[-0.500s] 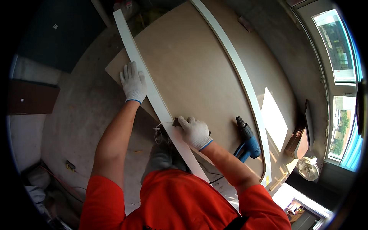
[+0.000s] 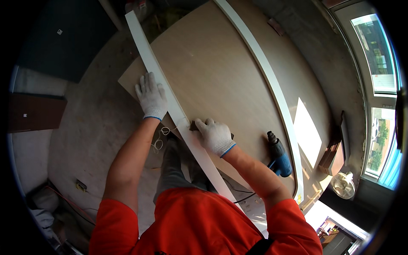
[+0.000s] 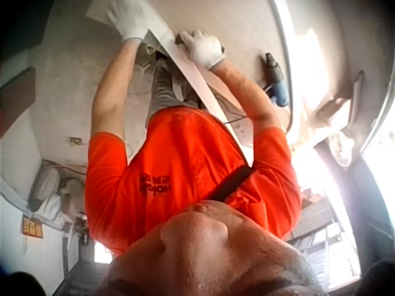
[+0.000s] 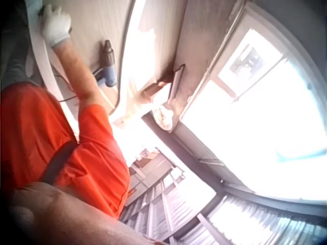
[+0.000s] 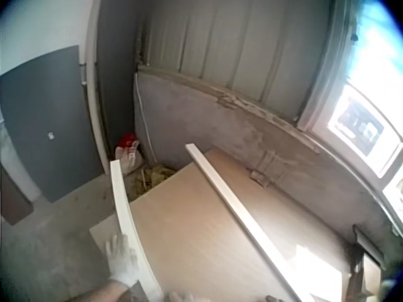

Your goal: The person uses a heat gun to warm a white edge banding strip on a large, curved wooden panel. They press the strip along the edge with gloved hands to ensure adhesion, then use a utility knife to trim the excess material flush with the panel's surface. The process is repeated along the curved edge of the furniture piece.

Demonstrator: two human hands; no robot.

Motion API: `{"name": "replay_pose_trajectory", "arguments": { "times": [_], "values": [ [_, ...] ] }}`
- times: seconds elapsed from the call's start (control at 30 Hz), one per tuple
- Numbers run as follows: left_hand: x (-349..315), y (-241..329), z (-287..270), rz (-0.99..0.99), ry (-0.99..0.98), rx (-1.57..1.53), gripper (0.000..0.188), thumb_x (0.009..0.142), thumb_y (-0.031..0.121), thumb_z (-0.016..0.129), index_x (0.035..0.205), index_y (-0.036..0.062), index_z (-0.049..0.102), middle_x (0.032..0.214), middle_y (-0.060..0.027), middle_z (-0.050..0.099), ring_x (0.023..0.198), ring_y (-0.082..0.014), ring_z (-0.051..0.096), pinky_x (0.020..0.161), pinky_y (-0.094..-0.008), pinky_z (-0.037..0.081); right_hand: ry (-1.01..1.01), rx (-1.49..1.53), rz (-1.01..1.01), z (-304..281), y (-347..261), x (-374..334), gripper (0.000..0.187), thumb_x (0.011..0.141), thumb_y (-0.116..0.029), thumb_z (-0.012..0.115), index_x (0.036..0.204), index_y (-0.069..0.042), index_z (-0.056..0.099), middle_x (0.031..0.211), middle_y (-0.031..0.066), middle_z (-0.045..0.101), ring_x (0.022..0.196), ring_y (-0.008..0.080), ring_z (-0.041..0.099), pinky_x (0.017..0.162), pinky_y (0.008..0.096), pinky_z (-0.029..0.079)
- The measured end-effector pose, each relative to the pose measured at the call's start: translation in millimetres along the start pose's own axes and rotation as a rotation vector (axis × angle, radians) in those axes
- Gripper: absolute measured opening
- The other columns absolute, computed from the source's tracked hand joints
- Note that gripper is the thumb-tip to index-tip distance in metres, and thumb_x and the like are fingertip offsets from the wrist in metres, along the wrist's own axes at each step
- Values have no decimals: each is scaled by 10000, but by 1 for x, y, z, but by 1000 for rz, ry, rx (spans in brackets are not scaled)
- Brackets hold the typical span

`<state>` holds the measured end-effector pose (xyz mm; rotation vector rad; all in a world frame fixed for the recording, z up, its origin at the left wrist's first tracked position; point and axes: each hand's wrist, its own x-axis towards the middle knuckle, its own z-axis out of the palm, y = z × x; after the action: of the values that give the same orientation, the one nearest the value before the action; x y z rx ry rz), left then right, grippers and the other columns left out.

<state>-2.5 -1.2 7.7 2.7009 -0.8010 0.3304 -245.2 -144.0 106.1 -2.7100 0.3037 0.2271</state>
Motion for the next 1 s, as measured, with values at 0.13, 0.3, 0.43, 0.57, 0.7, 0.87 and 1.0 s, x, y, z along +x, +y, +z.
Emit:
{"name": "replay_pose_trajectory", "arguments": {
  "times": [0.13,0.3,0.43,0.57,0.7,0.87,1.0],
  "values": [
    [-1,3,-2,-13,-14,-13,629,1097,285,507,1659,28,387,1661,-232,492,1585,-435,400,1298,-655,246,23,-13,0,-3,-4,21,256,949,-240,668,1172,-125,620,942,181,704,809,388,747,667,543,591],
    [-1,3,-6,-16,-14,-28,636,1085,276,522,1652,20,390,1659,-243,494,1590,-435,397,1297,-661,247,-3,-24,-22,-8,-7,52,248,955,-250,671,1159,-118,623,958,188,711,826,395,751,685,544,597],
    [1,6,-9,-31,-26,-44,632,1065,248,554,1629,-1,412,1637,-259,521,1586,-445,407,1285,-677,258,-23,-25,-6,-16,-12,76,258,966,-278,676,1162,-117,632,988,197,721,841,402,753,694,551,598],
    [2,6,-11,-23,-44,-37,645,1056,236,566,1634,2,402,1636,-262,521,1589,-445,405,1283,-675,265,-24,-48,-5,-19,-14,98,266,981,-303,673,1172,-118,650,1001,202,726,853,402,757,700,552,599],
    [5,6,-14,-72,-105,-34,677,1043,238,575,1652,18,378,1668,-235,489,1614,-412,374,1315,-643,227,16,-39,-10,-22,-18,123,284,988,-348,673,1151,-115,669,999,198,731,851,405,758,705,546,605],
    [3,8,-23,-51,-132,-84,732,1015,260,623,1643,-23,374,1673,-270,471,1628,-430,345,1331,-641,174,-10,-31,4,-32,-24,154,307,995,-399,672,1121,-119,683,1009,194,736,845,414,757,710,542,610],
    [2,6,-23,-34,-150,-70,739,1009,258,628,1640,-35,377,1673,-273,467,1631,-431,340,1332,-640,168,-5,-35,11,-31,-24,170,315,997,-417,670,1120,-127,687,1011,196,738,851,420,757,715,548,610]
  ]
}}
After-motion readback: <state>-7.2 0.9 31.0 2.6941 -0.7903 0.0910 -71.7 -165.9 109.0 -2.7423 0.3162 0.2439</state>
